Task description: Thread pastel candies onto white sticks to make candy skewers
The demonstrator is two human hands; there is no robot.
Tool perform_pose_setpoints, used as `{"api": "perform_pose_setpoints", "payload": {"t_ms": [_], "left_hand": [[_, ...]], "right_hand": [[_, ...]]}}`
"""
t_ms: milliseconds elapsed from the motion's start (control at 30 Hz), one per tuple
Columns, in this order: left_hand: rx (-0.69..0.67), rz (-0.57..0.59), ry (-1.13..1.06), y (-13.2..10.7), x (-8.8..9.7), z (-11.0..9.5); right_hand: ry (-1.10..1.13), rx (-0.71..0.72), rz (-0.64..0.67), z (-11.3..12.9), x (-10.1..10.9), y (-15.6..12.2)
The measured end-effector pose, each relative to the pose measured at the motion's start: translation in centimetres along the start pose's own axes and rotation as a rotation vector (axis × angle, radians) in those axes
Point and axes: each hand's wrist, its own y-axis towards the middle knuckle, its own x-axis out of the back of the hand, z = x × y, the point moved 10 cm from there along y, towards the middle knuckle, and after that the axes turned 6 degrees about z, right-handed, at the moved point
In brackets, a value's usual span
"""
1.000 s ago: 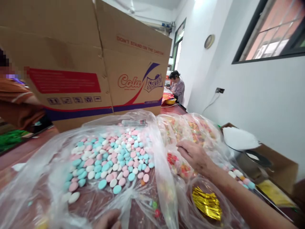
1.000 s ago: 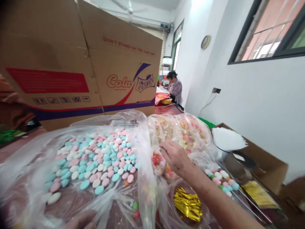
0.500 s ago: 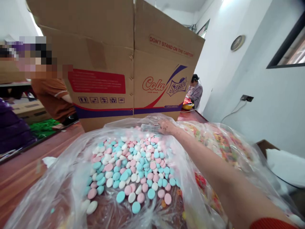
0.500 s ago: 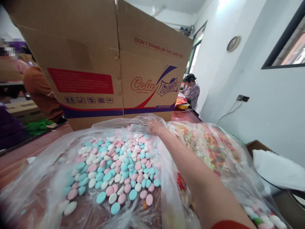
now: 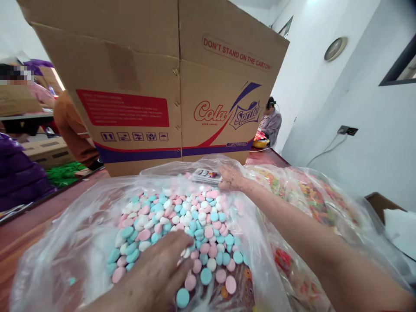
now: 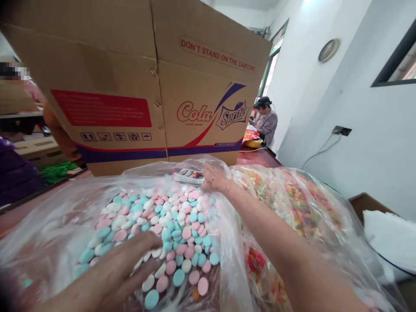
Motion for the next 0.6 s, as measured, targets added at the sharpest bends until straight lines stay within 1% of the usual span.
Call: {"api": "perform_pose_setpoints", "payload": {"t_ms": [100, 167, 200, 233, 333, 433, 500, 600], "left_hand": [[0.041, -0.031, 0.084, 5.0, 0.8, 2.4], [0.089, -0.115, 0.163, 8.3, 1.9, 4.3], [0.058, -0.152, 0.198, 9.9, 2.4, 4.6], [0.017, -0.159, 0.225, 11.5, 2.5, 4.8], [-0.051, -0.096, 0.232, 15.9, 1.9, 5.3], [-0.075, -0.011, 0.218, 19.4, 0.7, 5.4], [-0.06, 0.068, 0.192, 21.2, -0.2, 5.5], [-0.037, 0.18, 0.133, 22.6, -1.1, 5.9]], "right_hand": [[-0.008, 0.061, -0.06, -0.1, 0.1, -0.9], [-0.007, 0.104, -0.081, -0.1, 0.2, -1.2], [-0.003, 0.124, -0.088, -0.1, 0.2, -1.3], [0.002, 0.143, -0.094, 0.0, 0.3, -1.4], [0.02, 0.185, -0.102, 0.2, 0.3, -1.3], [0.043, 0.208, -0.083, 0.2, 0.3, -1.2], [0.069, 0.223, -0.049, -0.2, 0.4, -1.1], [0.12, 0.237, 0.002, -1.3, 1.2, -1.6]]}}
